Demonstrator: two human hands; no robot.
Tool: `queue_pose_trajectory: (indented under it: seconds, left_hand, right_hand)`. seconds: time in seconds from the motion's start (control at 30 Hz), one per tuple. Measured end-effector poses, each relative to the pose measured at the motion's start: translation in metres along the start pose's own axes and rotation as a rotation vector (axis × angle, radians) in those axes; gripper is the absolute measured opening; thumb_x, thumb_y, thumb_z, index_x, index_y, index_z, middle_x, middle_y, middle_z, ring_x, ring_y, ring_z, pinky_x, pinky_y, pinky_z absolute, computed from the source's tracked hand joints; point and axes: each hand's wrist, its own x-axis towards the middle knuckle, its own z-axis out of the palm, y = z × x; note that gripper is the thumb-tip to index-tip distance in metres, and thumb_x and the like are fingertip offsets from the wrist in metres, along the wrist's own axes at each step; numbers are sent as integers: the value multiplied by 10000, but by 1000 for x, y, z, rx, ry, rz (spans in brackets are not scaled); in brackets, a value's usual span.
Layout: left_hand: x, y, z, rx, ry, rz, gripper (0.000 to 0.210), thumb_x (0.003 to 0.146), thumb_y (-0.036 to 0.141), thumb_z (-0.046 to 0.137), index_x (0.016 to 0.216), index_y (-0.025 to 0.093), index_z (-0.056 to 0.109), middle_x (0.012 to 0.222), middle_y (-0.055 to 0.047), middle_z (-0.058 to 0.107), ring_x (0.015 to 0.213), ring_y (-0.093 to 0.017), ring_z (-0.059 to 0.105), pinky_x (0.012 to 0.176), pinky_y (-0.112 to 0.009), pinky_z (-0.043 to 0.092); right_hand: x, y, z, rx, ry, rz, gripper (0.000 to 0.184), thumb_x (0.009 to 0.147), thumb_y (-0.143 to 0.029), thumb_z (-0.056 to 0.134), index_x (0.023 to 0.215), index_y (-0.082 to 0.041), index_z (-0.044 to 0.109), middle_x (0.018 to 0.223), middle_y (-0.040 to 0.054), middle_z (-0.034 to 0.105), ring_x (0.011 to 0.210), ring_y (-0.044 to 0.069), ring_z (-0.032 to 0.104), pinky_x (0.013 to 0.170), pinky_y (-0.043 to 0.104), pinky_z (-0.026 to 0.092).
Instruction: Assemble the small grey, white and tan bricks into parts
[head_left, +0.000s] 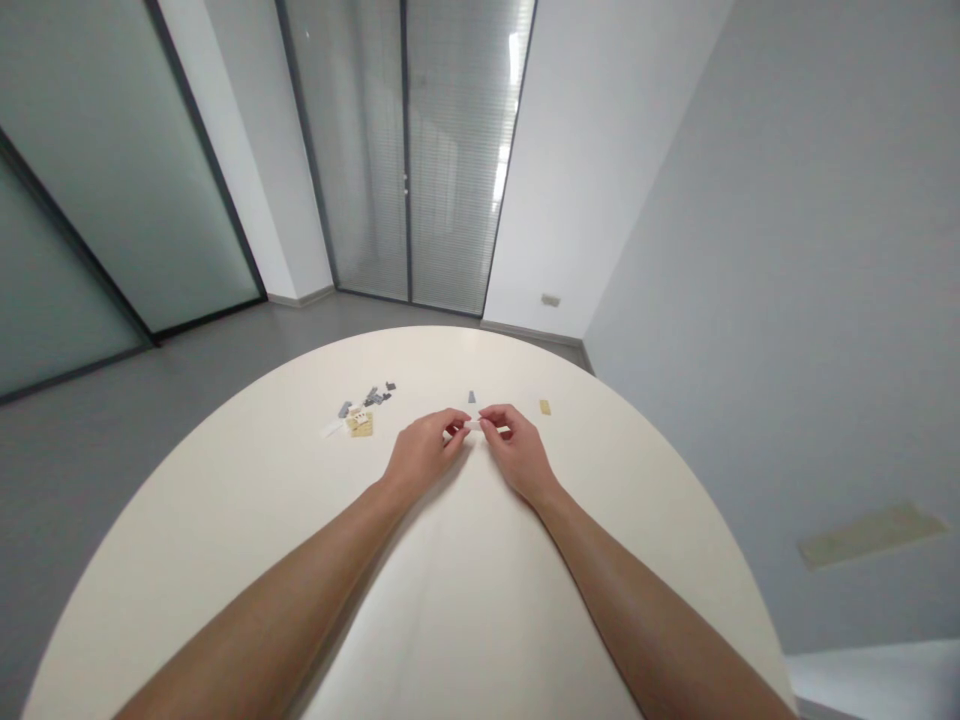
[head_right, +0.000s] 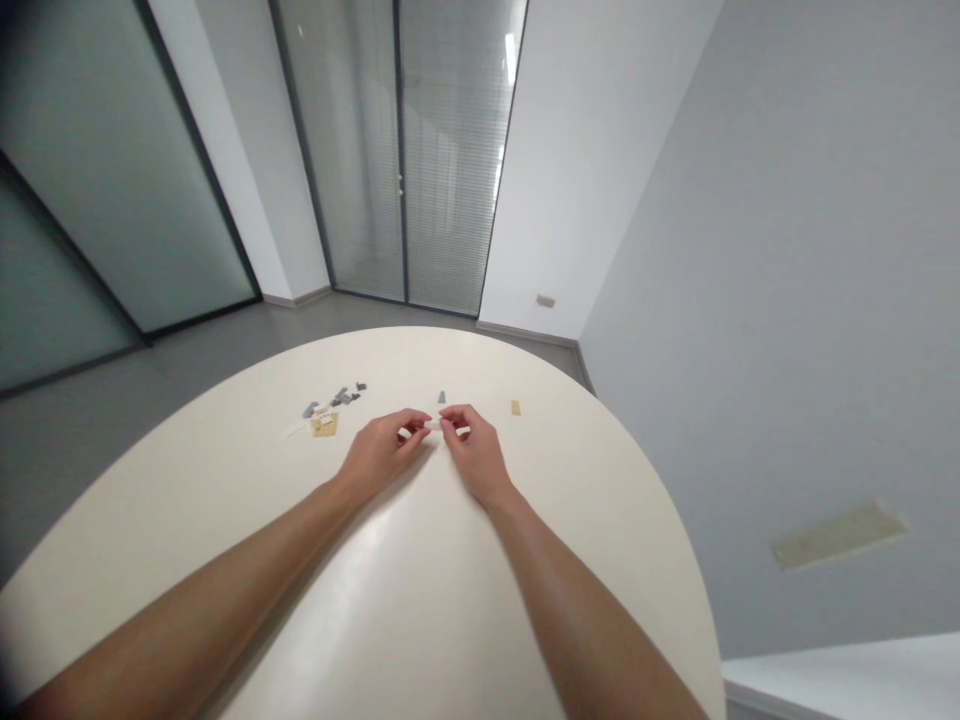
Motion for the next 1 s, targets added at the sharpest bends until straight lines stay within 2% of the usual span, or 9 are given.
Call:
queue_pose_trajectory:
  seconds: [0.37, 0.6, 1.0]
  left_hand:
    - [-1, 1, 0, -26, 7, 12, 201, 889, 241, 555, 1056, 258, 666, 961, 12, 752, 816, -166, 683, 745, -274, 479]
    - [-1, 1, -1, -17, 32, -1, 126, 902, 272, 549, 966, 250, 655, 929, 15, 741, 765, -162, 674, 703, -273, 453]
    - [-1, 1, -1, -17, 49, -17, 125, 904, 289, 565, 977, 264, 664, 943, 17, 749, 756, -164, 683, 709, -272, 460]
  right_hand:
    - [-1, 0, 0, 13, 3, 10, 198, 890, -341, 591, 1014, -196, 644, 958, 55, 708, 853, 179, 657, 710, 298, 519]
    - [-1, 0, 0, -31, -25, 26, 202, 899, -351, 581, 988, -203, 686, 989, 60, 731, 889, 193, 666, 733, 316, 524]
    - [-2, -4, -1, -41, -43, -3, 180, 900, -327, 594, 990, -206, 692, 995, 48, 733, 884, 177, 667, 721, 295, 521]
